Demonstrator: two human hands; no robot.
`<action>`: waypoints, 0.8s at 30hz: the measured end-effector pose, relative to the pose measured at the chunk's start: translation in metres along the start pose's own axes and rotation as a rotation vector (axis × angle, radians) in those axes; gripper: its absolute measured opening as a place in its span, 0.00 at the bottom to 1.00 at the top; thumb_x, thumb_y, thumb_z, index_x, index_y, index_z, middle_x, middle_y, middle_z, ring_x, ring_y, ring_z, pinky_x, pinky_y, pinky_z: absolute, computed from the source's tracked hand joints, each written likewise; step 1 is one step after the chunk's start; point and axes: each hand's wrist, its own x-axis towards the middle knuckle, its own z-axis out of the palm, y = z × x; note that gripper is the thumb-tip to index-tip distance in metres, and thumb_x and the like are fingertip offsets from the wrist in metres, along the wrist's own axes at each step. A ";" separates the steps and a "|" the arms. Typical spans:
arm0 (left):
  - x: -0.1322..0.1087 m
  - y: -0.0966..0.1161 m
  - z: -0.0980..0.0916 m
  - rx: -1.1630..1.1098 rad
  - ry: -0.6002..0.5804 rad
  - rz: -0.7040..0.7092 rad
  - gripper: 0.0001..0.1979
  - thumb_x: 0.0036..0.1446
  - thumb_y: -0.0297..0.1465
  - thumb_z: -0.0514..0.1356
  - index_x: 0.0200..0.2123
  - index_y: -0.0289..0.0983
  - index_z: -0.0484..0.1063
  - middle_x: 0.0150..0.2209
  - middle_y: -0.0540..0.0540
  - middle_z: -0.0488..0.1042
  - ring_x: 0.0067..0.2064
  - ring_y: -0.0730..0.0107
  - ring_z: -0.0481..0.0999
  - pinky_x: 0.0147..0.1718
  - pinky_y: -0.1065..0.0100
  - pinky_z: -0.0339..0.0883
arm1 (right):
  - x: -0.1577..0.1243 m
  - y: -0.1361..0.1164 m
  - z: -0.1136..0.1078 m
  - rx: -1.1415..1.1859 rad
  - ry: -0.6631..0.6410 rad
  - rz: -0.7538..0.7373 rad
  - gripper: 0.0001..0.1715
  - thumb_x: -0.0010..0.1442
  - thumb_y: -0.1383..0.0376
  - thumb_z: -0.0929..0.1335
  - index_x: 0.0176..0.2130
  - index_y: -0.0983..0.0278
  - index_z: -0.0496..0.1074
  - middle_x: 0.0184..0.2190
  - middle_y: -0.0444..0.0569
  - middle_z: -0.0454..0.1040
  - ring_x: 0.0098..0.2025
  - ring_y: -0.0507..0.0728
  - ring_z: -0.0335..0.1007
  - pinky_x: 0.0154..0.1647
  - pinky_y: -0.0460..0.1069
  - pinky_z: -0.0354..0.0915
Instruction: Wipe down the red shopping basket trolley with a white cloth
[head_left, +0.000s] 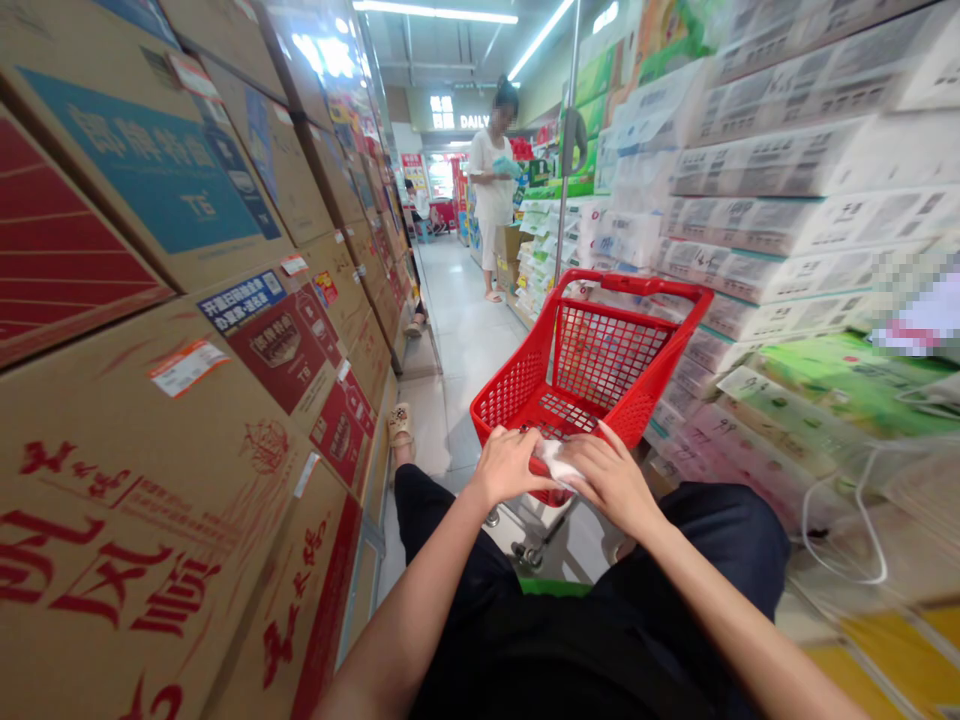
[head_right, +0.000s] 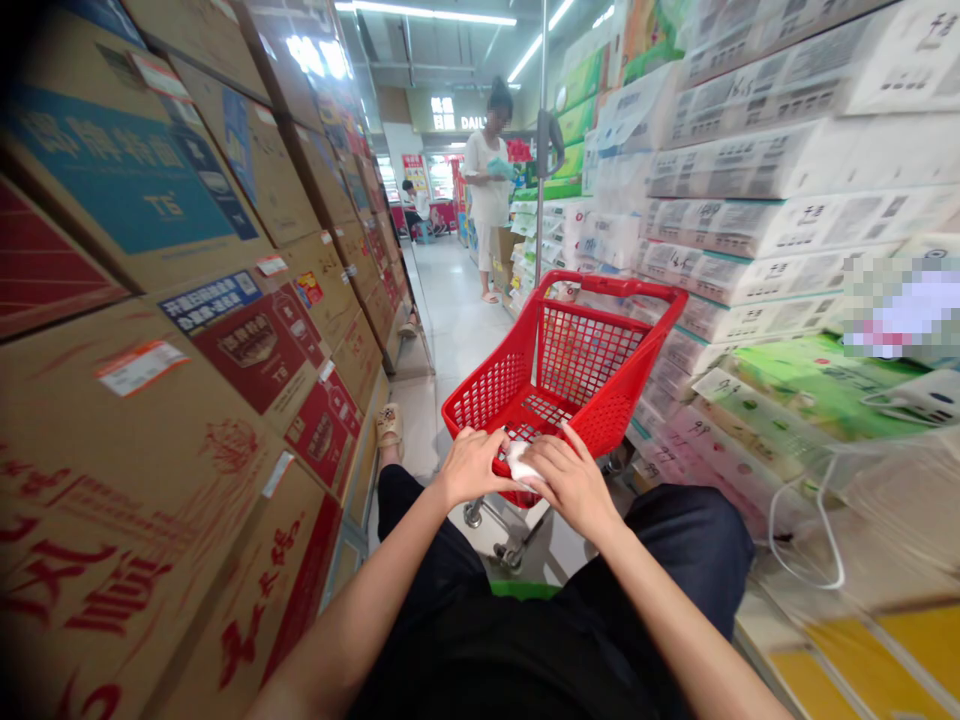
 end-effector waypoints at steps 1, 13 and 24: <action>0.000 -0.001 0.000 -0.011 0.004 0.006 0.31 0.48 0.59 0.65 0.42 0.40 0.67 0.37 0.47 0.78 0.42 0.57 0.77 0.46 0.59 0.58 | -0.002 0.010 -0.003 -0.002 -0.006 -0.009 0.20 0.70 0.55 0.62 0.58 0.55 0.69 0.54 0.48 0.75 0.62 0.61 0.64 0.73 0.66 0.41; 0.005 -0.013 0.007 -0.082 0.025 -0.012 0.32 0.46 0.56 0.68 0.44 0.40 0.66 0.37 0.47 0.77 0.42 0.56 0.76 0.51 0.56 0.56 | 0.007 -0.014 0.018 0.095 0.142 0.017 0.16 0.69 0.61 0.63 0.54 0.60 0.68 0.52 0.53 0.75 0.58 0.60 0.69 0.70 0.65 0.53; 0.007 -0.017 0.007 -0.108 0.007 -0.015 0.38 0.43 0.63 0.65 0.45 0.40 0.65 0.38 0.46 0.75 0.43 0.55 0.75 0.53 0.55 0.55 | 0.010 0.062 -0.011 0.066 0.156 0.110 0.14 0.69 0.59 0.63 0.53 0.58 0.69 0.52 0.50 0.76 0.63 0.63 0.64 0.69 0.70 0.49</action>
